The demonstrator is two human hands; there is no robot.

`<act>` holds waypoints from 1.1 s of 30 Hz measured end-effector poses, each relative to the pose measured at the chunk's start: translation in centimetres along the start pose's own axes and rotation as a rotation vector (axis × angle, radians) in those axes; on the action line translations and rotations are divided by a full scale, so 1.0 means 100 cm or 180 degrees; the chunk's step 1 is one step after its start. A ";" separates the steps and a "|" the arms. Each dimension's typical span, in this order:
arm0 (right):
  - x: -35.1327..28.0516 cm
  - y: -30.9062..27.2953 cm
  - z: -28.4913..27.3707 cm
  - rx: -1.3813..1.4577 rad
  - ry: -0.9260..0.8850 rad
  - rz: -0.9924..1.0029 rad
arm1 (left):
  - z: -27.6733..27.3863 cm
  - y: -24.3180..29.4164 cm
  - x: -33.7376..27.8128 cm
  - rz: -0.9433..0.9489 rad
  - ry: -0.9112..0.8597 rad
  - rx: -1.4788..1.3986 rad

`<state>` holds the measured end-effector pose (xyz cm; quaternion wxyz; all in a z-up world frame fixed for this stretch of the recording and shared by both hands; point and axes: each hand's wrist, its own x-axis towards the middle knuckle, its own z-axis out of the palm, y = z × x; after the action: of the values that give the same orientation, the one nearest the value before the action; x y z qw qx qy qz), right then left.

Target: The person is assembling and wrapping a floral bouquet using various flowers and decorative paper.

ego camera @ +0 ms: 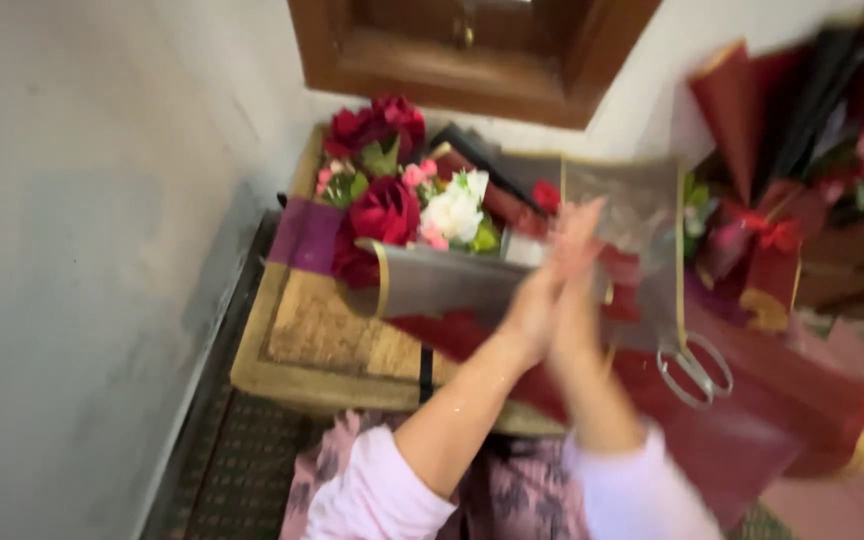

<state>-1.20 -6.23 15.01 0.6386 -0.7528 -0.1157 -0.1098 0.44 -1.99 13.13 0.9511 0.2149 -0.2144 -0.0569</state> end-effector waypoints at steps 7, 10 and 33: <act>-0.027 -0.048 0.001 -0.0636 -0.1393 -0.1082 | -0.047 0.069 0.007 -0.0416 0.0998 -0.0940; -0.023 -0.022 -0.010 -0.1417 -0.0958 -0.1589 | -0.021 0.079 -0.001 -0.0806 0.1072 -0.0607; 0.082 -0.055 0.214 -0.2561 -0.1654 -0.0043 | -0.058 0.266 -0.072 -0.0352 0.3103 0.5645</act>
<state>5.21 15.99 19.27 0.2456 -0.9420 -0.2247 0.0418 -3.09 25.61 17.19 0.4284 0.8531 0.2424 0.1728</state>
